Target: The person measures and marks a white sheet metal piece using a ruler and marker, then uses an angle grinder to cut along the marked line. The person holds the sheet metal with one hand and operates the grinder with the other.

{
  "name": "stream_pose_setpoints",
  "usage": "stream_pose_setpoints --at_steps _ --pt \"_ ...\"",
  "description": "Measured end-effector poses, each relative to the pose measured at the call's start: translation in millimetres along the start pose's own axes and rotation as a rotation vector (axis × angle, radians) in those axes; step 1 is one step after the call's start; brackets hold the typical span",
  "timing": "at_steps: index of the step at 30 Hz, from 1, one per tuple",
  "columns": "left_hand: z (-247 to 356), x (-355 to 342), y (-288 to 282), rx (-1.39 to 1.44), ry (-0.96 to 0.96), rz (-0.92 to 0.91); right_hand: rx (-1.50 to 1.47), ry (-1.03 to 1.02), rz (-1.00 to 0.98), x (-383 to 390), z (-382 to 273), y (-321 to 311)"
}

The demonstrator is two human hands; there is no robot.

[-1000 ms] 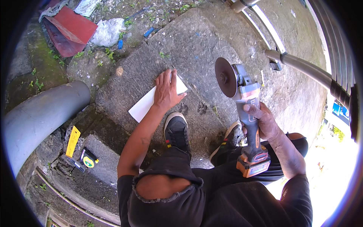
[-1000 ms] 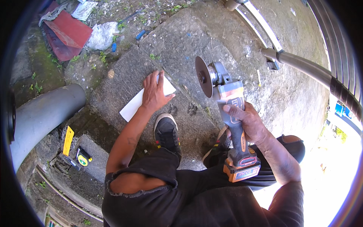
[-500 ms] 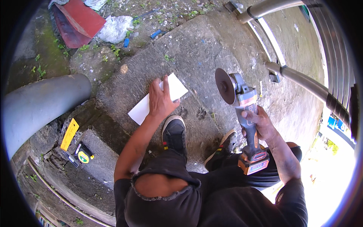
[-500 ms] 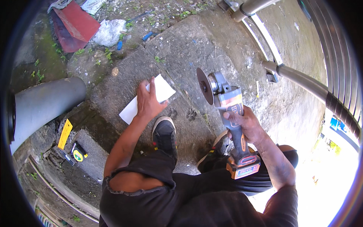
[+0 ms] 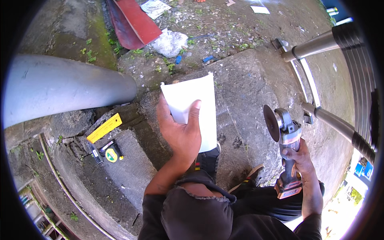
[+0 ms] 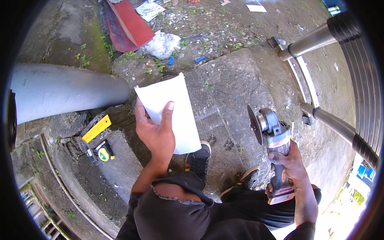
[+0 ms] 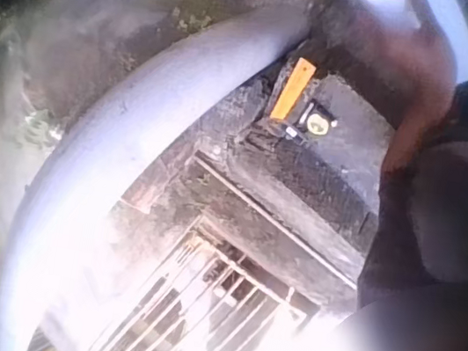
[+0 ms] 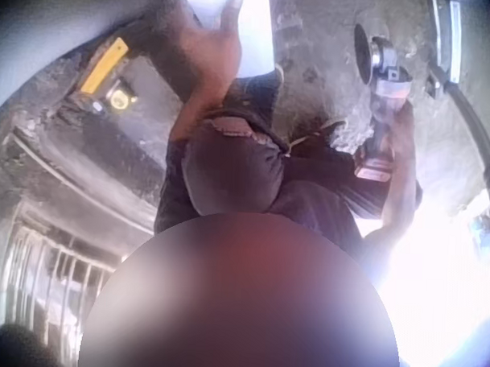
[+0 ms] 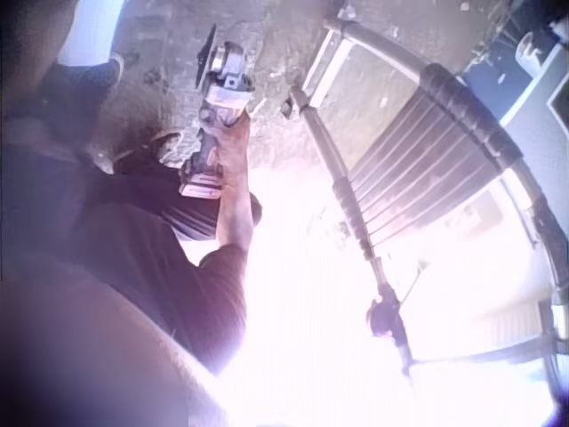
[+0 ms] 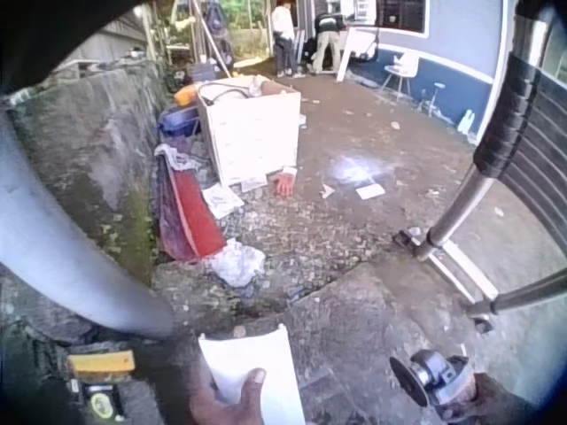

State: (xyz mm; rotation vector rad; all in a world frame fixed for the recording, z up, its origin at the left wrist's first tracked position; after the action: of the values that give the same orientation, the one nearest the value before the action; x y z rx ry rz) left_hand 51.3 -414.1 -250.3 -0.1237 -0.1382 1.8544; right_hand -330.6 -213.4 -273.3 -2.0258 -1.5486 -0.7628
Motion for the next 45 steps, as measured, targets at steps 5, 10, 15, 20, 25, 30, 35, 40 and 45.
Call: stream_pose_setpoints --at_steps 5,10,15,20,25,30,35,40,45 --pt "4 6 -11 0.182 -0.099 -0.089 0.047 -0.007 -0.032 4 2 7" --pt "-5 6 -11 0.469 -0.178 -0.275 0.209 -0.025 -0.055 7 -13 9" --pt "-19 18 -6 0.536 -0.234 -0.416 0.464 -0.173 -0.048 14 -72 9" --pt "-25 22 10 0.593 -0.407 -0.613 0.704 -0.298 -0.072 22 -134 22" --pt "-25 16 25 0.518 -0.502 -0.798 0.846 -0.113 -0.158 12 -144 26" --pt "-32 18 37 0.504 -0.614 -0.888 0.813 -0.153 -0.144 6 -142 31" --pt "-32 19 51 0.418 -0.633 -0.996 0.837 -0.203 -0.188 1 -142 38" --pt "-31 18 60 0.38 -0.608 -1.065 0.893 -0.187 -0.202 -2 -137 36" --pt "-37 22 63 0.364 -0.642 -1.062 0.888 -0.201 -0.21 -3 -129 35"
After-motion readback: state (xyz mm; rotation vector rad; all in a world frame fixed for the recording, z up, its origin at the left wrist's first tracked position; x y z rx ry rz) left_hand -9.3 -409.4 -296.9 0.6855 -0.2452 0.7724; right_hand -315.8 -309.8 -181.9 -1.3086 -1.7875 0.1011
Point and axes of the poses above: each hand's wrist, its own x-axis away from the middle knuckle, its own y-axis out of the palm, z = x × y, the point moved 10 cm from there along -x, towards the middle knuckle, and after that the axes turned 2 degrees about -y, right-handed, at the moved point
